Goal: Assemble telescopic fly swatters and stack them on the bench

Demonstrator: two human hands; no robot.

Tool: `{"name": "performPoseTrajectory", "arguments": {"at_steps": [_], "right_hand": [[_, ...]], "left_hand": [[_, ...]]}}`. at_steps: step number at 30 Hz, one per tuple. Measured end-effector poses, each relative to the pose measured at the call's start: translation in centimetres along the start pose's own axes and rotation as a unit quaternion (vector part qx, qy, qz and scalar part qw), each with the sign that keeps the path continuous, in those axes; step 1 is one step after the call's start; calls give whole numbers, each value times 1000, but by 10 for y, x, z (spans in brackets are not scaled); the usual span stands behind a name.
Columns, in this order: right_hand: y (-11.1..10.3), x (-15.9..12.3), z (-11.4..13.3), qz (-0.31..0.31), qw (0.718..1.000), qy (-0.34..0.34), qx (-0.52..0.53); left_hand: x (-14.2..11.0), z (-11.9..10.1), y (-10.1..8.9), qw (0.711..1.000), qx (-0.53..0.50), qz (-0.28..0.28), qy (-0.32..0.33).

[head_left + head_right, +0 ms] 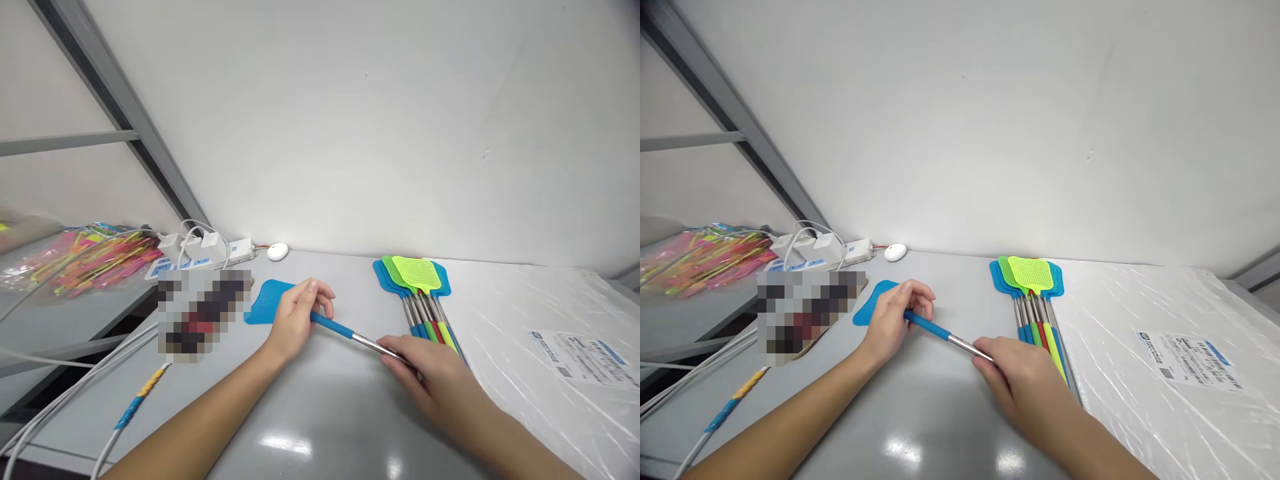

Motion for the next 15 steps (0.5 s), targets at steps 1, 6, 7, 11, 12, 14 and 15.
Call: {"name": "performPoseTrajectory", "arguments": {"at_steps": [1,6,7,11,12,14,15], "right_hand": [[5,0,4,23,1000,-5,-13],[18,1,9,104,993,50,-38],[20,0,8,111,991,57,-37],[27,-2,7,120,990,58,-35],[29,-2,7,120,990,55,-41],[34,-3,8,120,990,50,-54],[36,-3,8,121,990,48,-58]], "left_hand": [[0,-1,2,1000,-16,12,7],[4,4,5,970,-235,52,-43],[6,7,4,954,-285,57,-67],[13,8,-4,924,-357,87,-104],[14,8,-4,923,-357,97,-104],[14,8,-2,921,-354,118,-109],[14,9,1,919,-354,127,-113]]}}
Point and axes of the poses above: each hand's wrist, its own x-axis towards the middle knuckle, its own y-axis out of the palm, z = x × y, the point moved 6 cm from there along x, towards the middle knuckle, and after that the axes turned 13 degrees about z, right-handed, at the moved point
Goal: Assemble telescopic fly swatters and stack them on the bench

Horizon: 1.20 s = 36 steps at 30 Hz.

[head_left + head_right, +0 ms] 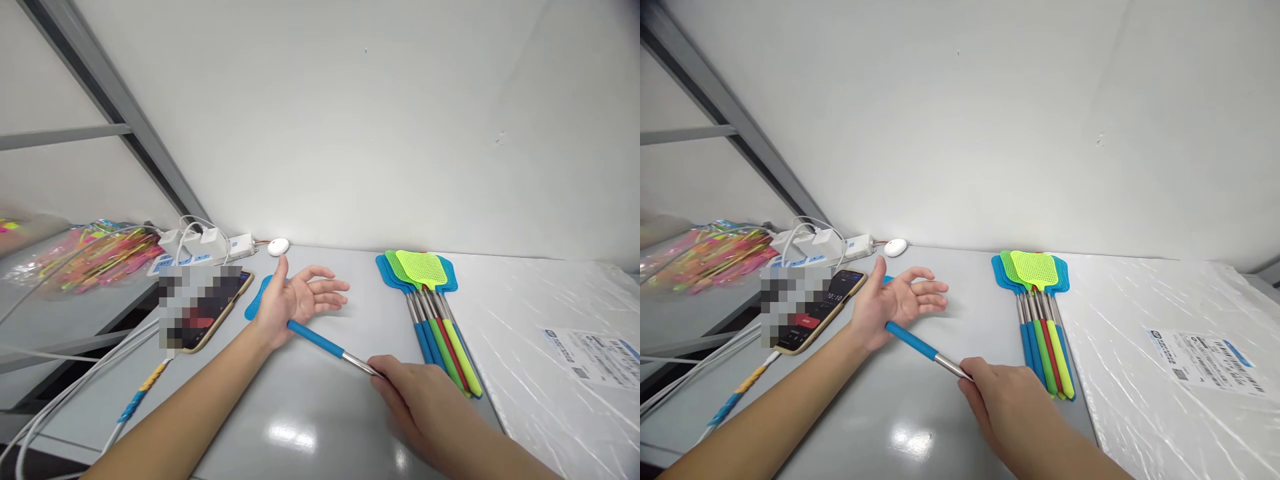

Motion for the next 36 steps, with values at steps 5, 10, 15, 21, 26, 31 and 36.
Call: {"name": "performPoseTrajectory", "arguments": {"at_steps": [5,10,15,21,26,31,36], "right_hand": [[7,3,1,17,1000,2,-3],[12,4,1,40,999,-1,31],[15,5,2,52,996,-11,75],[17,3,4,54,996,-9,77],[16,5,3,53,996,-10,75],[15,9,4,48,998,-8,37],[4,10,-4,9,999,8,45]], "left_hand": [[1,12,6,1000,-11,10,-17],[0,18,15,999,-2,30,-27],[-3,24,21,998,26,36,-39],[-4,33,30,996,23,70,-48],[-4,36,34,994,39,98,-42],[-1,36,24,977,186,88,-52],[-9,27,36,793,602,92,-32]]}}
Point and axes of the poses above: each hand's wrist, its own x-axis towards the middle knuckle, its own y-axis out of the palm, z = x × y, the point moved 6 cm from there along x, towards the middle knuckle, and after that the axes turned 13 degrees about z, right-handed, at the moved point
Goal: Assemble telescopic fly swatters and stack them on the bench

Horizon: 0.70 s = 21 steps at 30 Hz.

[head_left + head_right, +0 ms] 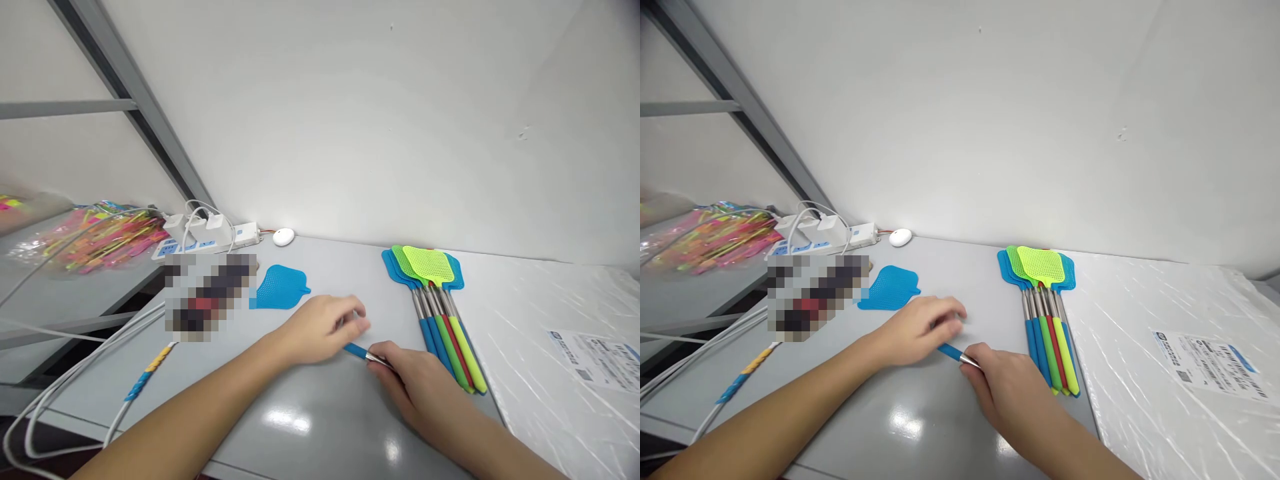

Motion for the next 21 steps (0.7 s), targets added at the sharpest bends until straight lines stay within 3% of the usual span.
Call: {"name": "performPoseTrajectory", "arguments": {"at_steps": [2,5,9,16,21], "right_hand": [[-6,0,-4,-18,1000,5,-11],[-11,-1,-8,-34,998,15,-40],[-16,-6,-5,-68,996,7,-62],[-43,-20,-18,-199,980,-3,-26],[-47,-19,-23,-210,977,-24,1]], "left_hand": [[-2,-12,11,984,169,40,27],[-3,-19,24,958,274,69,44],[-1,-15,21,952,302,40,29],[-2,-6,-5,950,311,-34,-24],[-3,-2,-5,950,310,-15,-27]]}}
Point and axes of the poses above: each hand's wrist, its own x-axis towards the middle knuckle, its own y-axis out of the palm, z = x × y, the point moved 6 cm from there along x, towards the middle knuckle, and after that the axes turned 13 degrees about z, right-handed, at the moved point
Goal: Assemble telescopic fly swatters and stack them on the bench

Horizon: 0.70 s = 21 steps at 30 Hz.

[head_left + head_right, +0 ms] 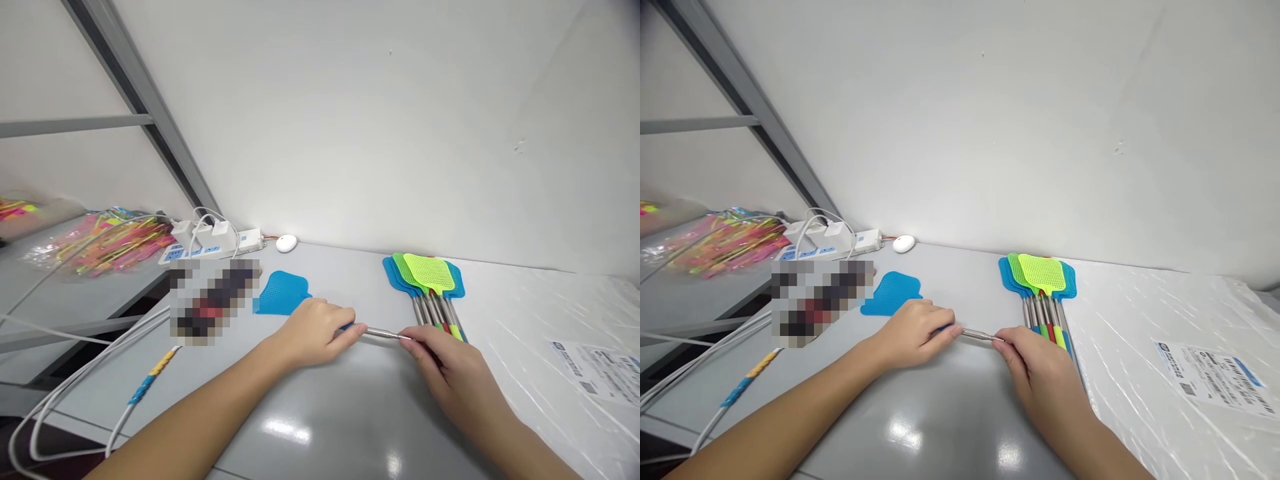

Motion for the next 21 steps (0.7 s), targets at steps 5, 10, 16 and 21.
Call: {"name": "performPoseTrajectory", "arguments": {"at_steps": [5,10,16,21], "right_hand": [[1,-1,4,6,1000,-10,4],[6,-2,12,30,999,-16,-8],[12,-4,14,12,999,4,-35],[28,-7,23,67,992,-18,-105]], "left_hand": [[0,-3,4,1000,18,17,5],[4,3,3,997,62,26,-30],[-8,66,-17,955,54,41,-290],[-22,112,-18,918,37,63,-389]]}}
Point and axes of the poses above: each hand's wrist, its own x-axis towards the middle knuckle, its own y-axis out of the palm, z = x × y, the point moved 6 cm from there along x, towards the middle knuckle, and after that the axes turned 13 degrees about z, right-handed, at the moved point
